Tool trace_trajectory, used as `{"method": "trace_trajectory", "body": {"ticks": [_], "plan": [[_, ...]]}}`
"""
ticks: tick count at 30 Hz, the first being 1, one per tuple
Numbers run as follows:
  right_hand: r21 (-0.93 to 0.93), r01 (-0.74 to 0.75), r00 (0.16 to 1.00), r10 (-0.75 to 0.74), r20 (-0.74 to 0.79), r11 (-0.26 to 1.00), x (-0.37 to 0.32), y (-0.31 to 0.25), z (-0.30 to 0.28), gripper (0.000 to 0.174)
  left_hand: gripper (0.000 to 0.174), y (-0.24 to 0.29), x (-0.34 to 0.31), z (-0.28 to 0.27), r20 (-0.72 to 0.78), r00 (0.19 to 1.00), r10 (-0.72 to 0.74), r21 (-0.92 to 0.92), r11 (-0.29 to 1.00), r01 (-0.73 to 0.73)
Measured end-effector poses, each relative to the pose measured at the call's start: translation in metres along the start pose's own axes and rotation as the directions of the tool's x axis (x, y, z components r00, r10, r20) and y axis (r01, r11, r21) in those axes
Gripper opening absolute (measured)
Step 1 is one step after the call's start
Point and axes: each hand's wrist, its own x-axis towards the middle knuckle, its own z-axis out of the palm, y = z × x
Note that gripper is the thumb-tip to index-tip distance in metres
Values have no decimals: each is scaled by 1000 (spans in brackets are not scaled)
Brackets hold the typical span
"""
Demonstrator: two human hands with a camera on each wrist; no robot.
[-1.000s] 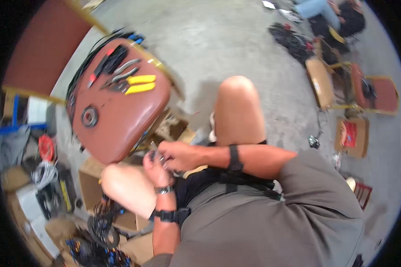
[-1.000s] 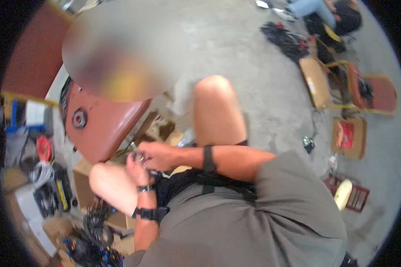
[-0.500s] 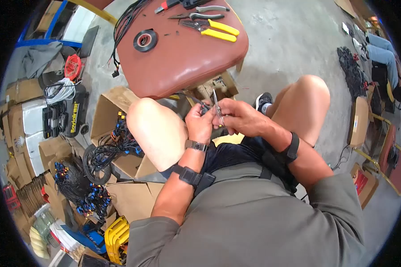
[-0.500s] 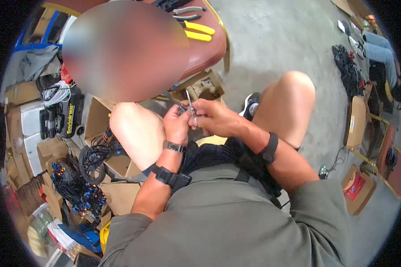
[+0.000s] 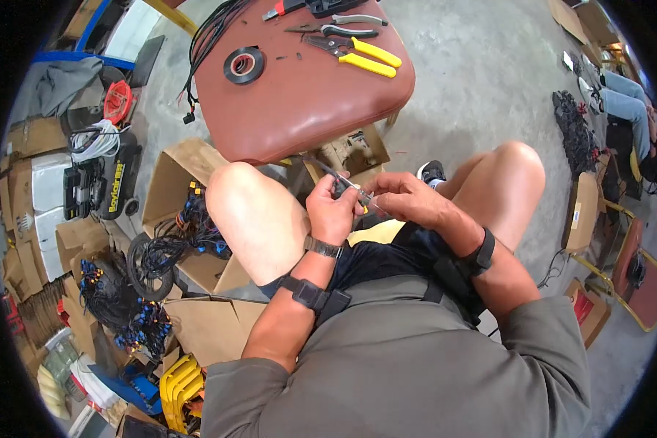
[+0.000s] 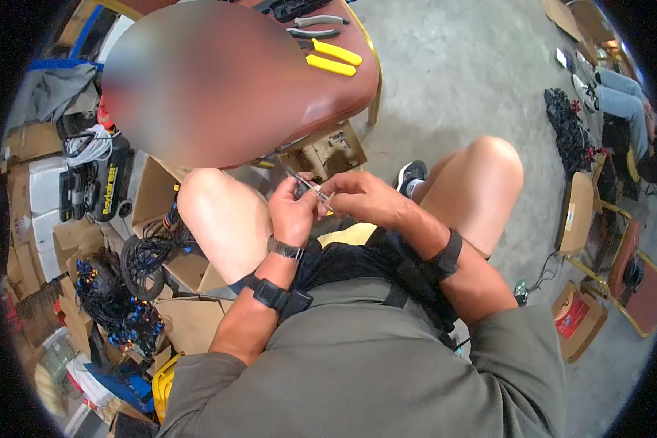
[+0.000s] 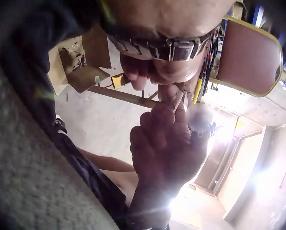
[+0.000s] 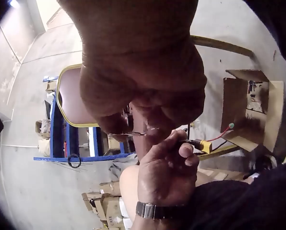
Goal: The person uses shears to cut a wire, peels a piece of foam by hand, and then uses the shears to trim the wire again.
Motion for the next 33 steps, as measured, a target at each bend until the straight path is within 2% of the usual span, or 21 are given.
{"method": "trace_trajectory", "body": {"ticks": [3,7,11,16,22,28,29,33], "plan": [[85,-70,997,73,-31,994,-2,-4,0,26,22,-3,1,-1,47,999,22,56,998,-25],[125,-82,993,91,-73,989,5,6,-1,25,26,-2,0,-2,61,998,19,76,997,-23],[163,-133,989,141,-42,978,8,10,-3,23,26,2,-3,0,48,999,-6,77,997,2],[171,-133,990,139,-24,976,13,18,-7,23,27,4,-1,1,38,999,-18,53,998,16],[322,-111,994,113,12,940,14,24,-8,19,24,4,-2,1,58,998,-10,27,1000,9],[346,-101,994,106,6,933,13,30,-7,18,25,3,-5,0,57,998,18,95,995,-24],[334,-96,995,102,-2,938,13,30,-7,18,24,0,-4,-2,56,998,33,146,988,-41],[285,-64,997,76,-32,956,10,26,-3,15,23,3,-8,-1,56,997,46,166,985,-54]]}}
